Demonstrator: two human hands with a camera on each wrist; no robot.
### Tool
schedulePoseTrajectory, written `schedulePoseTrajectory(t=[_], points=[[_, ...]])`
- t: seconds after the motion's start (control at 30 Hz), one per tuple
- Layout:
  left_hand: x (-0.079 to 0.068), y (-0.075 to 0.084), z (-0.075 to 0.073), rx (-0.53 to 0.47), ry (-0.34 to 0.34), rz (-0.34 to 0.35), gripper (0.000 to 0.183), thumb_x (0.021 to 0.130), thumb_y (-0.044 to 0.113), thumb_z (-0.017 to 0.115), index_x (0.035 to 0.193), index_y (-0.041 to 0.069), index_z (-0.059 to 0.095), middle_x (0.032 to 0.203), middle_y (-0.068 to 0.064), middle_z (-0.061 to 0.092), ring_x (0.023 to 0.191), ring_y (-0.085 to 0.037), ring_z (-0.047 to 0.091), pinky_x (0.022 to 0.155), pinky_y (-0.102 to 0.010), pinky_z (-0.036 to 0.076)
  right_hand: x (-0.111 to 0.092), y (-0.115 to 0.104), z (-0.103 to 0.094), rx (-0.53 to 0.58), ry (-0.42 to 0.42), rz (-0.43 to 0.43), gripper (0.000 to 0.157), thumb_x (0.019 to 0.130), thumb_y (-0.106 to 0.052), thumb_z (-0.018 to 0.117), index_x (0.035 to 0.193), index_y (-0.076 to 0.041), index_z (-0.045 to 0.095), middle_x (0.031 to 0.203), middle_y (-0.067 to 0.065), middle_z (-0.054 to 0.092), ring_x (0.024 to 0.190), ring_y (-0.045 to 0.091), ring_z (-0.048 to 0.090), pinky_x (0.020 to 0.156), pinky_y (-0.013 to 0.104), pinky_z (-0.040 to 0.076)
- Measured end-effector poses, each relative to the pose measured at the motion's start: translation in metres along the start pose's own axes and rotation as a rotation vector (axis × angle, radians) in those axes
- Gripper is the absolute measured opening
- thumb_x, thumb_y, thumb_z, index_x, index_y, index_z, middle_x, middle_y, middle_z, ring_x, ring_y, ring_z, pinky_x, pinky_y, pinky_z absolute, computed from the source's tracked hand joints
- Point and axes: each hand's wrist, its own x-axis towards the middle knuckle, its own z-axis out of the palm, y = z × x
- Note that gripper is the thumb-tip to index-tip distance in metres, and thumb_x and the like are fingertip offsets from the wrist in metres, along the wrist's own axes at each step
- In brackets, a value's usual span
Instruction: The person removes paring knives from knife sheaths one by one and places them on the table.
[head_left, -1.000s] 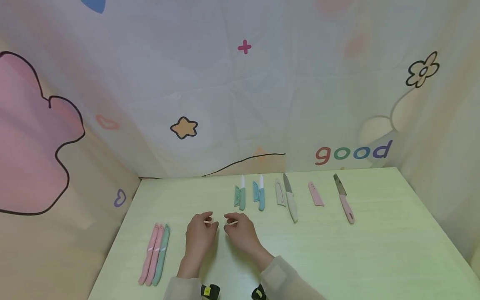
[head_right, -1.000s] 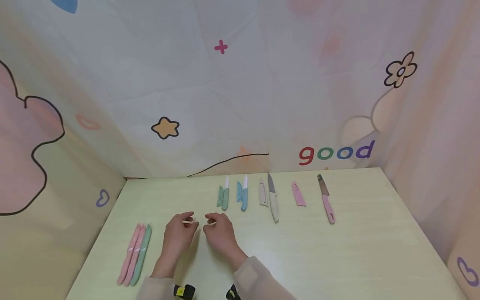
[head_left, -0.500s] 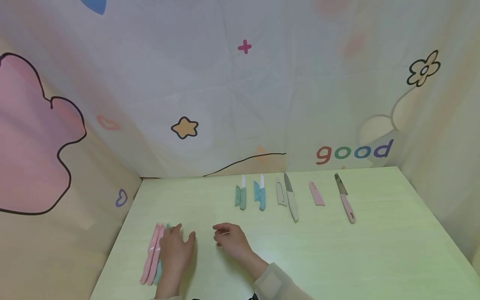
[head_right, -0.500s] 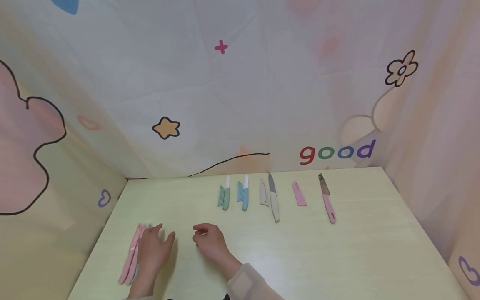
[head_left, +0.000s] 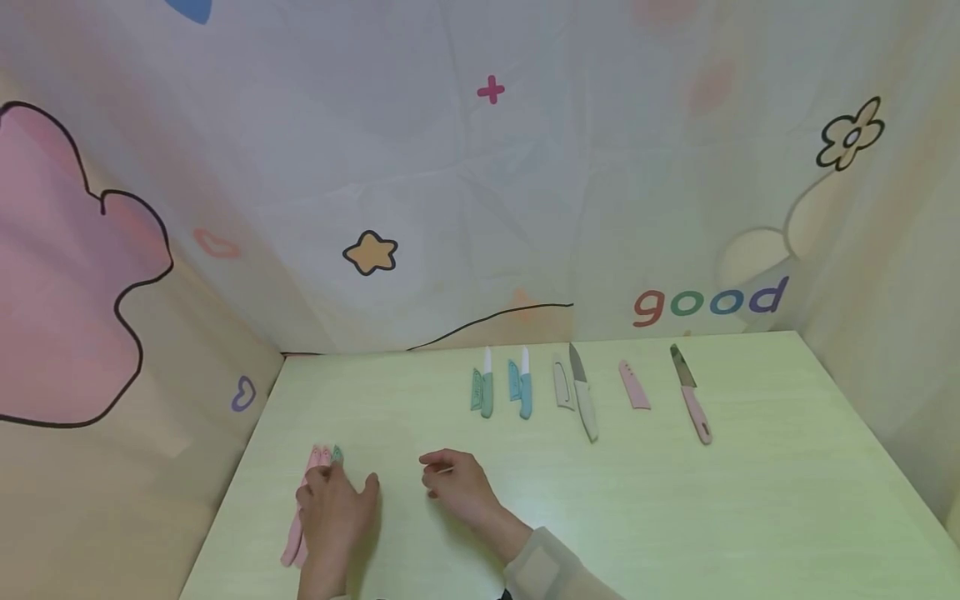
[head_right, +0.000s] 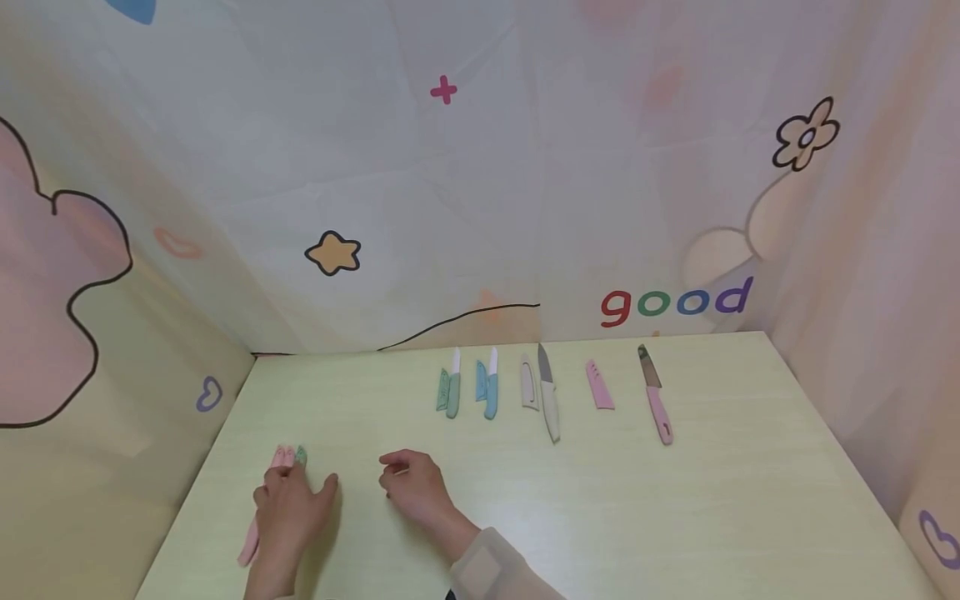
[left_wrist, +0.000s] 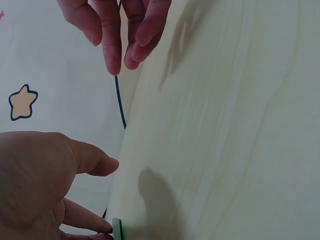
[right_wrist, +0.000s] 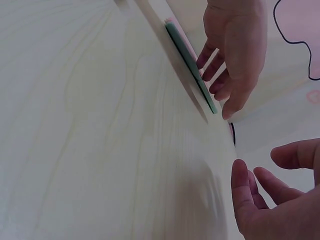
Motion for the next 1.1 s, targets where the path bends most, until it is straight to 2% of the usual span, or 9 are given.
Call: schedulePoseTrajectory(t=[0.23, 0.4, 0.73, 0.9, 1.1], points=[[-0.001, -0.001, 0.003, 0.03, 0.009, 0.02, 0.071, 0.099, 0.041, 0.059, 0.136, -0.019, 0.051, 0.14, -0.039, 0.039, 0.129, -0.064, 0.034, 0.1, -0.075, 0.039, -0.001, 0.001, 0.005, 0.004, -0.026, -0.01, 0.026, 0.093, -0.002, 0.066, 0.117, 0.003, 0.072, 0.094, 0.006, 0.067, 0.077, 0.018, 0.069, 0.072, 0.03, 0.062], [-0.002, 0.0, 0.003, 0.044, 0.012, 0.024, 0.071, 0.099, 0.041, 0.058, 0.135, -0.02, 0.051, 0.14, -0.043, 0.037, 0.129, -0.065, 0.033, 0.099, -0.077, 0.039, -0.003, 0.003, 0.009, 0.005, -0.043, -0.006, 0.024, 0.093, -0.003, 0.066, 0.117, 0.002, 0.072, 0.094, 0.004, 0.067, 0.074, 0.015, 0.067, 0.07, 0.028, 0.06], [-0.002, 0.003, 0.005, 0.071, 0.013, 0.033, 0.071, 0.099, 0.041, 0.057, 0.138, -0.018, 0.051, 0.138, -0.047, 0.04, 0.127, -0.066, 0.038, 0.101, -0.074, 0.041, -0.007, 0.006, 0.016, -0.014, -0.108, 0.0, 0.025, 0.094, -0.005, 0.067, 0.117, 0.001, 0.073, 0.095, 0.004, 0.071, 0.071, 0.011, 0.064, 0.066, 0.022, 0.05], [-0.002, 0.004, 0.004, 0.084, 0.014, 0.069, 0.068, 0.1, 0.041, 0.057, 0.136, -0.017, 0.054, 0.132, -0.045, 0.048, 0.118, -0.064, 0.046, 0.099, -0.068, 0.043, -0.008, 0.007, 0.02, -0.051, -0.138, -0.001, 0.027, 0.09, -0.005, 0.069, 0.116, -0.001, 0.074, 0.101, 0.006, 0.074, 0.077, 0.009, 0.065, 0.069, 0.023, 0.053], [-0.004, 0.006, 0.003, 0.059, 0.006, 0.096, 0.065, 0.101, 0.039, 0.057, 0.133, -0.017, 0.058, 0.128, -0.043, 0.053, 0.111, -0.06, 0.051, 0.093, -0.063, 0.046, -0.01, 0.008, 0.023, -0.079, -0.164, 0.01, 0.03, 0.091, -0.008, 0.069, 0.121, -0.004, 0.074, 0.114, 0.008, 0.076, 0.087, 0.012, 0.069, 0.079, 0.03, 0.058]])
